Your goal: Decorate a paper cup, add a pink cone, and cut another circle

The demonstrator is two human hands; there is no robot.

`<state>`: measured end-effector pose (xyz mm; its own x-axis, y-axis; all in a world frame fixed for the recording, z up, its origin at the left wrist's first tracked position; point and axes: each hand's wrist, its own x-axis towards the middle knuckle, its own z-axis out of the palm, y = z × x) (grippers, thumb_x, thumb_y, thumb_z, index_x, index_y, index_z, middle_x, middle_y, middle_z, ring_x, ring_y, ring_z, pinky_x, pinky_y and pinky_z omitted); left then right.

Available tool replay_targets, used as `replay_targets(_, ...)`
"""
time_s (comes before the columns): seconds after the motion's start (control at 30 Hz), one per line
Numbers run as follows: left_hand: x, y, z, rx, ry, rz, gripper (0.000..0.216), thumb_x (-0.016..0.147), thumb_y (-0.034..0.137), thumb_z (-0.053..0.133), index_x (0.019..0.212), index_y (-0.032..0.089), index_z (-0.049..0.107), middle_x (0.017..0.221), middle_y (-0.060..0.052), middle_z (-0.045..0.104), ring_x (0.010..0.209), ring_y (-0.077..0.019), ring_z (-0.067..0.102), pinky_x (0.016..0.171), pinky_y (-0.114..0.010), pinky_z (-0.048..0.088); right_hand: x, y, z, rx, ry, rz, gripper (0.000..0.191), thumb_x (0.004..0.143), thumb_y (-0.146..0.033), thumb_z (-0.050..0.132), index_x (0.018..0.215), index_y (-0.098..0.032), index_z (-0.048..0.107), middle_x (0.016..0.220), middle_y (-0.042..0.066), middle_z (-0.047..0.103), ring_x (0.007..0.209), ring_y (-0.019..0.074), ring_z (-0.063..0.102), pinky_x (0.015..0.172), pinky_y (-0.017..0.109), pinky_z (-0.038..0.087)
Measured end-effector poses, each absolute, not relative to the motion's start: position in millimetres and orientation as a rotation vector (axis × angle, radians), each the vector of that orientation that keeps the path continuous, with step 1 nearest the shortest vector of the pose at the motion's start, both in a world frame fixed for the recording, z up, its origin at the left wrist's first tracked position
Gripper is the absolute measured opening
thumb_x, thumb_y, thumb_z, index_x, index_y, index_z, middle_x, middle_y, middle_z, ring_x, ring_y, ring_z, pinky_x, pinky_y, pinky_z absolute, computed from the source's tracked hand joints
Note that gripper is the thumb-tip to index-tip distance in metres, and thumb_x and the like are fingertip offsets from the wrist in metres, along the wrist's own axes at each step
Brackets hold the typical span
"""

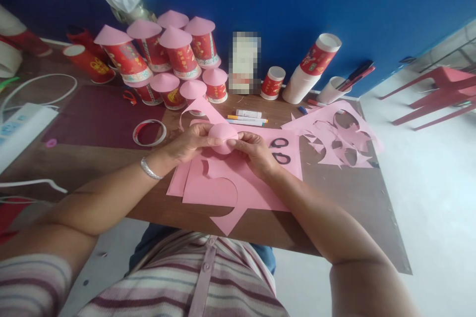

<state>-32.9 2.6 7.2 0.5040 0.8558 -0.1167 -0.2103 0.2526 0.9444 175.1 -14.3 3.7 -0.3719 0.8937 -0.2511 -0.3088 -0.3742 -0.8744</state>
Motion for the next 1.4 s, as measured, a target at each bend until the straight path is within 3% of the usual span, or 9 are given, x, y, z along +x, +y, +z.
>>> replay_targets(0.4,-32.6,2.9,5.5,0.951,0.689,0.807,0.036,0.067,0.038,0.095,0.089,0.013,0.082,0.085,-0.009,0.077,0.089,-0.0225,0.071,0.081,-0.032,0.053,177.7,-11.7,2.7,-0.963,-0.957,1.864,0.036,0.064,-0.043,0.098,0.069,-0.02,0.07,0.067,-0.003,0.066,0.063,0.0121,0.055,0.064,0.028,0.043)
replay_targets(0.6,-33.0,3.6,5.3,0.932,0.703,0.795,0.038,0.067,0.038,0.095,0.094,0.013,0.083,0.084,-0.008,0.077,0.082,-0.0191,0.069,0.083,-0.033,0.053,178.2,-11.0,0.2,-0.956,-0.951,1.865,0.038,0.063,-0.044,0.099,0.068,-0.02,0.069,0.064,-0.004,0.064,0.062,0.0112,0.053,0.063,0.027,0.041)
replay_targets(1.07,-33.9,2.5,3.1,1.027,0.727,0.791,0.046,0.07,0.042,0.094,0.104,0.015,0.082,0.092,-0.009,0.078,0.097,-0.0247,0.071,0.091,-0.037,0.053,177.7,-11.2,2.6,-1.001,-0.959,1.838,0.038,0.065,-0.045,0.098,0.072,-0.019,0.072,0.07,-0.001,0.071,0.064,0.012,0.061,0.064,0.027,0.048)
replay_targets(1.27,-34.4,4.6,-2.6,0.99,0.744,0.923,0.034,0.075,0.041,0.09,0.096,0.016,0.082,0.087,-0.007,0.077,0.086,-0.0203,0.07,0.081,-0.032,0.053,184.1,-7.9,-1.2,-1.056,-1.136,1.683,0.035,0.074,-0.05,0.091,0.082,-0.02,0.074,0.072,0.0,0.071,0.067,0.0133,0.061,0.067,0.028,0.048)
replay_targets(1.4,-33.3,4.7,0.9,0.969,0.778,1.023,0.029,0.073,0.039,0.091,0.088,0.016,0.08,0.077,-0.003,0.073,0.068,-0.0141,0.064,0.066,-0.027,0.051,190.5,-2.3,0.3,-1.079,-1.198,1.548,0.037,0.079,-0.054,0.085,0.087,-0.02,0.074,0.071,0.0,0.069,0.065,0.0134,0.06,0.064,0.029,0.048)
